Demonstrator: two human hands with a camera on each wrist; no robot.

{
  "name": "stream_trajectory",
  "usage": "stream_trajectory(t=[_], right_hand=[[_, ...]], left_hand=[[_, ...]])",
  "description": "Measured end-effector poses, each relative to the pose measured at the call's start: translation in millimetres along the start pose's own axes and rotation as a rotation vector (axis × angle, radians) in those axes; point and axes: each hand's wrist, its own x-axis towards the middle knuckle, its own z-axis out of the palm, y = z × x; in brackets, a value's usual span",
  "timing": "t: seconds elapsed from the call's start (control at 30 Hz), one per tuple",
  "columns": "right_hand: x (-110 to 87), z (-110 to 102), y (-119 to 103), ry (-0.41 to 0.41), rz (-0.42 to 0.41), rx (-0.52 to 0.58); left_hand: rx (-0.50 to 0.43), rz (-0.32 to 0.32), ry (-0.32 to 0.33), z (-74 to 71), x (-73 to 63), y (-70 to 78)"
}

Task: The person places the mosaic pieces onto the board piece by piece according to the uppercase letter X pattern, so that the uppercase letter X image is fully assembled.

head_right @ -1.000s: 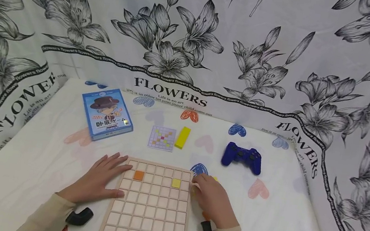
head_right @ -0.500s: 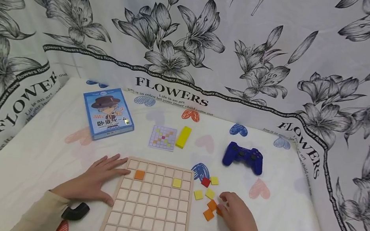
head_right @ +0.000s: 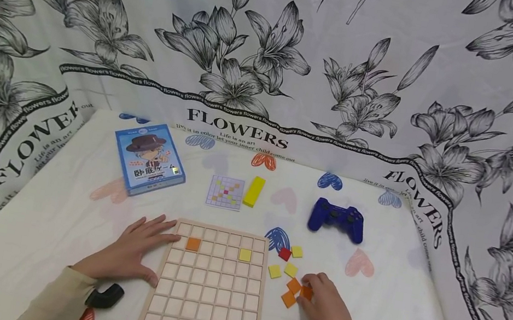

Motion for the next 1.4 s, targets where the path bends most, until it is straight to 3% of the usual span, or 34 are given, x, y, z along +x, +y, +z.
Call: stream_trajectory(t=[0.53, 0.87, 1.13, 1.4], right_hand=[[-5.2, -3.3, -1.7, -0.023, 0.057, 0.066], [-7.6, -7.6, -2.3, 0.043, 0.066, -0.018], [7.1, -11.4, -21.1, 0.100, -0.043, 0.002], [25.2, -17.4, -62.4, 0.046, -0.281, -0.038]], left_hand=[[-0.009, 0.025, 0.008, 0.8, 0.8, 2.0], [0.003, -0.030, 0.015, 3.7, 2.8, 0.8], [0.005, -0.048, 0.011, 2.3, 2.8, 1.0], [0.037, -0.019, 0.013, -0.8, 1.2, 0.9]])
